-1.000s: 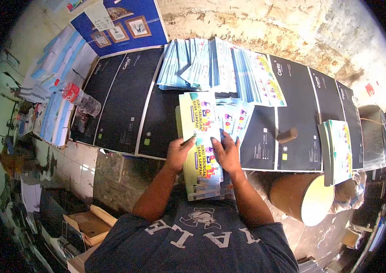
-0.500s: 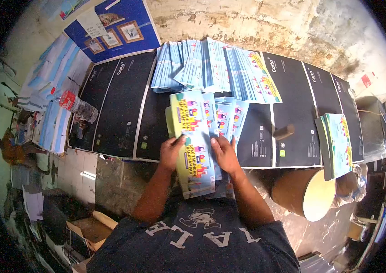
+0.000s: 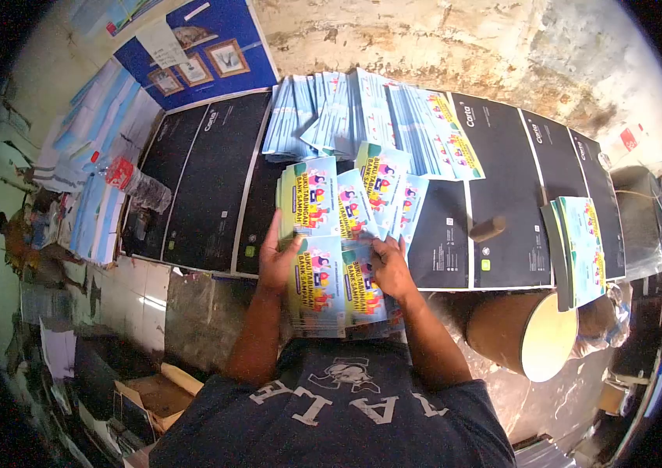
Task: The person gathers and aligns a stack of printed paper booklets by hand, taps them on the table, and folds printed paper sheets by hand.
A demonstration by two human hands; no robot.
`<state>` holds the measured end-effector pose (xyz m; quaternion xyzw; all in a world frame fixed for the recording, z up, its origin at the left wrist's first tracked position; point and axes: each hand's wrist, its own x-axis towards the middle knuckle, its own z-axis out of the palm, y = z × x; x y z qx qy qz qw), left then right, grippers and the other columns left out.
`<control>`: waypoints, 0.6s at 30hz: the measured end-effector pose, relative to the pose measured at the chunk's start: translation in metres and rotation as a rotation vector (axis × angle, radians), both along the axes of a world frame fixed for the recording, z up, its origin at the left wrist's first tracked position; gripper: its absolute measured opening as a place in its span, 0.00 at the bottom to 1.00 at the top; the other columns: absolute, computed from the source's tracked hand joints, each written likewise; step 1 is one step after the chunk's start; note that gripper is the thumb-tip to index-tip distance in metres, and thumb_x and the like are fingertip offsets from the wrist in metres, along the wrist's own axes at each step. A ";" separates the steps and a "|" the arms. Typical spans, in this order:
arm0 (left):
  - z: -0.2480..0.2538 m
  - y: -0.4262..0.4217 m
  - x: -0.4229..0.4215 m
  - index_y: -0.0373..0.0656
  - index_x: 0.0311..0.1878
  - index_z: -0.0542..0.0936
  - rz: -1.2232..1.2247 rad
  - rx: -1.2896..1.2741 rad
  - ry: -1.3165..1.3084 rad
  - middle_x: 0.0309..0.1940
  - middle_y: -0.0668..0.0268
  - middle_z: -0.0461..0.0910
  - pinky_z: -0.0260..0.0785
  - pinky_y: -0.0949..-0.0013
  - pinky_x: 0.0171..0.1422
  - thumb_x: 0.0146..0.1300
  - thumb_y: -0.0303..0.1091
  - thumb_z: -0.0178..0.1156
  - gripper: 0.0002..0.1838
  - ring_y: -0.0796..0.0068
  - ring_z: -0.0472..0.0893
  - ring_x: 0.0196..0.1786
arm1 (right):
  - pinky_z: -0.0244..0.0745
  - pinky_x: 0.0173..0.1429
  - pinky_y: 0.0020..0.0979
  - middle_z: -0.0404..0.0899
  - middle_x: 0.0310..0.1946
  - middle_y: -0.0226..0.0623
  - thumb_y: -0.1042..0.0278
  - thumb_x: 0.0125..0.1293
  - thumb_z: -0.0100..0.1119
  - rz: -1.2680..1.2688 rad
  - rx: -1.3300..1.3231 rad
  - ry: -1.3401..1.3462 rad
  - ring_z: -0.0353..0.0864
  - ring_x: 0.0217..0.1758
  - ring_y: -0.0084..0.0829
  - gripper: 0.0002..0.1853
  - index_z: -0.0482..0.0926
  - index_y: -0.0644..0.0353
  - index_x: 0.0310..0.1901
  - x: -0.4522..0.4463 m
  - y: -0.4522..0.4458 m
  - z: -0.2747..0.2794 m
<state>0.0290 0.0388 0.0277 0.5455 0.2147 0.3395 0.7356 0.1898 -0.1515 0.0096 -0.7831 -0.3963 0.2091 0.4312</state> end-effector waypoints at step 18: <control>-0.025 0.068 -0.032 0.40 0.79 0.54 0.039 -0.109 -0.159 0.67 0.52 0.73 0.74 0.58 0.67 0.65 0.21 0.51 0.38 0.63 0.79 0.62 | 0.32 0.79 0.56 0.79 0.48 0.44 0.57 0.71 0.59 -0.048 0.017 0.034 0.73 0.62 0.43 0.18 0.81 0.54 0.58 -0.009 0.003 -0.004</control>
